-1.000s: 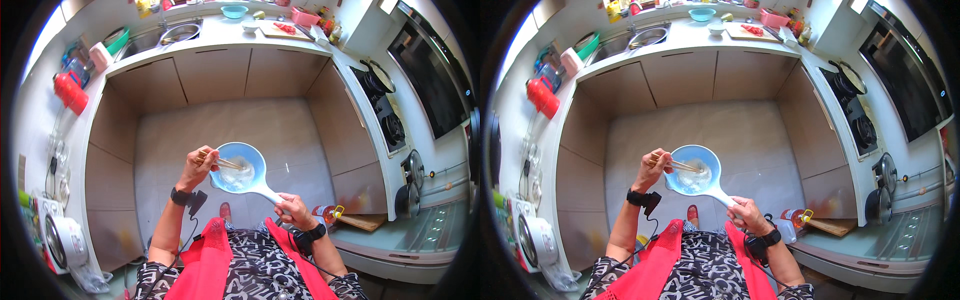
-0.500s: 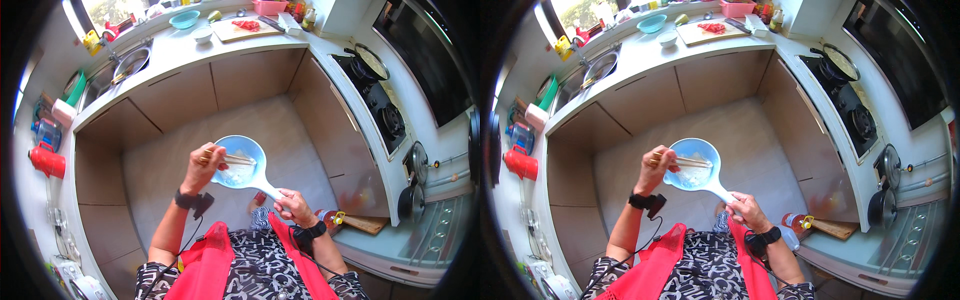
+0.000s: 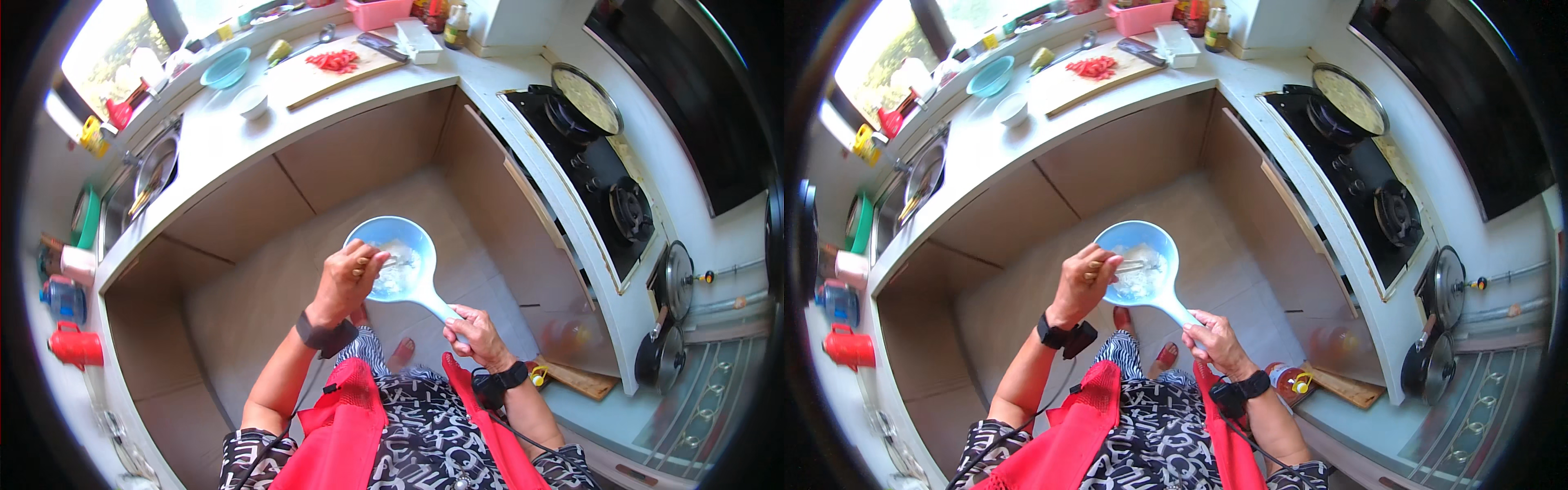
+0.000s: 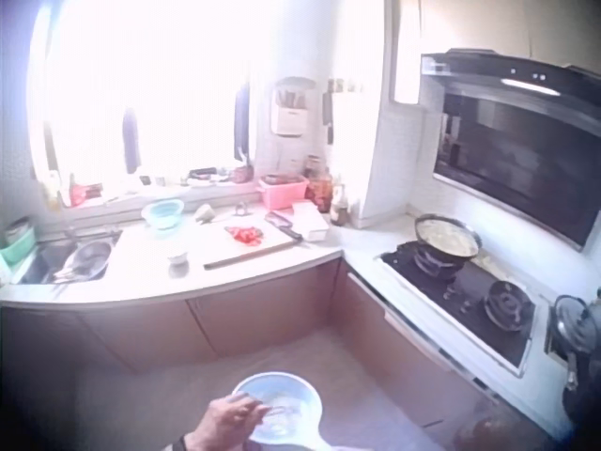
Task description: Adding flour mixture and stirring soup in a pot on a stove.
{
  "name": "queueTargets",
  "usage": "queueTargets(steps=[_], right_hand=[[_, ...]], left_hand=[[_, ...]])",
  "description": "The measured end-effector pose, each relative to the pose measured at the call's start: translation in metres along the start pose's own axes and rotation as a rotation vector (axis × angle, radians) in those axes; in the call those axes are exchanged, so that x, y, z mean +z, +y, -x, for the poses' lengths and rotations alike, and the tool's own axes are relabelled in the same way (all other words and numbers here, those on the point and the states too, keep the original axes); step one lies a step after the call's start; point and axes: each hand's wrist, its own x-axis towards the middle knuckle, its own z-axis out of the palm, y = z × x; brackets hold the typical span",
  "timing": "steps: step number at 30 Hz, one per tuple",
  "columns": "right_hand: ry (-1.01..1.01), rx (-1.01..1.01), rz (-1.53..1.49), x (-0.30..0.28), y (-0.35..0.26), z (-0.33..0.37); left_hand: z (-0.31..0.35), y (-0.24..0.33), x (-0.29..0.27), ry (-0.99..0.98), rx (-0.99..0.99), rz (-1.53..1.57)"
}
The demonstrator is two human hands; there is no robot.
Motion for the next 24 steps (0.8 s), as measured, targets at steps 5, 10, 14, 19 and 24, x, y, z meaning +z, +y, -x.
queueTargets(steps=[5, 10, 14, 19, 24], right_hand=[[0.066, -0.063, -0.028, -0.018, -0.031, -0.036], [0.176, -0.097, -0.069, -0.032, -0.068, -0.071], [0.234, -0.128, -0.152, -0.034, -0.104, -0.101], [0.337, -0.142, -0.191, -0.037, -0.14, -0.129], [0.364, -0.188, -0.164, -0.042, -0.158, -0.143]], left_hand=[[-0.066, -0.002, 0.029, -0.17, 0.144, 0.07], [-0.16, -0.039, 0.032, -0.172, 0.121, 0.11], [-0.225, -0.04, 0.039, -0.242, 0.126, 0.283], [-0.294, -0.078, 0.042, -0.378, 0.065, 0.274], [-0.359, -0.102, 0.044, -0.383, -0.144, 0.428]])
